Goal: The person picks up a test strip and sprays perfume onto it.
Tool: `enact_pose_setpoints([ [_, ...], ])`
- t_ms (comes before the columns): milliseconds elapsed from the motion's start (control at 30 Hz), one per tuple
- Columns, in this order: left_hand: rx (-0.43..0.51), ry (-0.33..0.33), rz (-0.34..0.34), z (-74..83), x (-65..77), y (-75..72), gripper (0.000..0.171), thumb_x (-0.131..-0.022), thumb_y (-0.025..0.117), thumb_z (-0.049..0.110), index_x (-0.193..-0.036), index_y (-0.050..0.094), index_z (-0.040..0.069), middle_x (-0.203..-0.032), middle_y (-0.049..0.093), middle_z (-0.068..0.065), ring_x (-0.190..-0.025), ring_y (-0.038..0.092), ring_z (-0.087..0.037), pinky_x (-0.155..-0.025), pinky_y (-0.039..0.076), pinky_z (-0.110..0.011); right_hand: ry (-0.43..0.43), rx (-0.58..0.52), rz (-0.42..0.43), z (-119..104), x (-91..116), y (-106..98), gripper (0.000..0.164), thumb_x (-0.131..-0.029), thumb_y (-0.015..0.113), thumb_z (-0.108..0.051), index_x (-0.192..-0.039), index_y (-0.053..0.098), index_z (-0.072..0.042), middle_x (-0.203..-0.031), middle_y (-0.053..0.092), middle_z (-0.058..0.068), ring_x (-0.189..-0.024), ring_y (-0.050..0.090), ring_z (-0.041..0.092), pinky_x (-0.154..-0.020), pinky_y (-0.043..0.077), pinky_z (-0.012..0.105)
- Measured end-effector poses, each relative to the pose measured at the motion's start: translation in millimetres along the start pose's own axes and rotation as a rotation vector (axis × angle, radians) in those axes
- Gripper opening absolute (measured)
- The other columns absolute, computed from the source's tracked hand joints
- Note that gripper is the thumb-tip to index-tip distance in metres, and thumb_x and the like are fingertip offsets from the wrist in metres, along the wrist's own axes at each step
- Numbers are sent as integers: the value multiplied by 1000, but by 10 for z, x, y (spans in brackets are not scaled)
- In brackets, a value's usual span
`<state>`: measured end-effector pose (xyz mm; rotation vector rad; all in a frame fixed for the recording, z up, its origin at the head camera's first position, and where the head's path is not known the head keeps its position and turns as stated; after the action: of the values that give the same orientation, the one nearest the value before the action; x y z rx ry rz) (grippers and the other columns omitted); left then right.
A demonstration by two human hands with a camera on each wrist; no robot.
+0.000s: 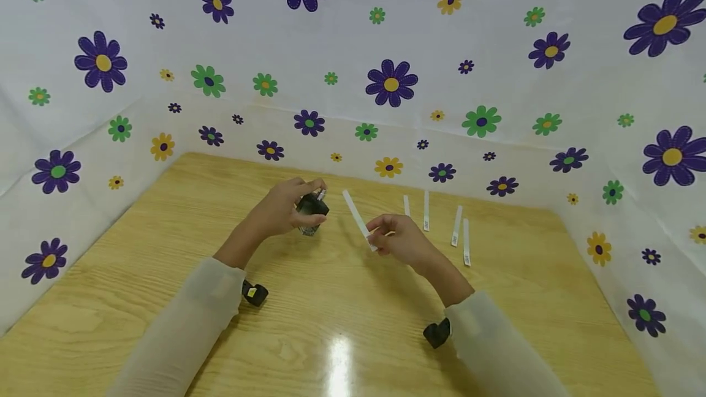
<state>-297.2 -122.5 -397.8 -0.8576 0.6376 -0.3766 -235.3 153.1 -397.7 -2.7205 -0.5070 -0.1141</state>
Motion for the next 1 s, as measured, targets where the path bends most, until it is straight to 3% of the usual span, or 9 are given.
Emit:
enact_pose_setpoints([
  [300, -20, -32, 18, -1, 9, -8, 59, -87, 83, 40, -139, 63, 23, -104, 63, -8, -82, 54, -24, -71, 49, -41, -15, 12, -2, 1, 7, 24, 19, -100, 63, -2, -118, 65, 1, -99, 62, 13, -85, 61, 24, -79, 56, 34],
  [700, -57, -53, 25, 63, 11, -22, 61, -85, 84, 39, -139, 63, 21, -110, 64, -14, -90, 60, -26, -74, 55, -42, -14, 22, 0, -39, 17, 47, 19, -100, 63, -1, -119, 66, 1, -98, 63, 13, -87, 63, 26, -77, 56, 32],
  [1000, -111, -83, 63, 62, 18, -23, 63, -83, 85, 43, -140, 64, 24, -106, 62, -12, -84, 58, -25, -68, 54, -40, -41, 35, -14, -70, 17, 63, 21, -100, 62, -1, -121, 65, 3, -100, 64, 14, -95, 65, 39, -82, 58, 40],
])
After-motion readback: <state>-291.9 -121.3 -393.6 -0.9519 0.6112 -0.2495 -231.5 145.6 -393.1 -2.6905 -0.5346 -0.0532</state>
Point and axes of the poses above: each hand's wrist, its own x-axis away from the middle knuckle, its own y-axis out of the palm, z = x × y, the point moved 2 cm from there along -x, towards the middle knuckle
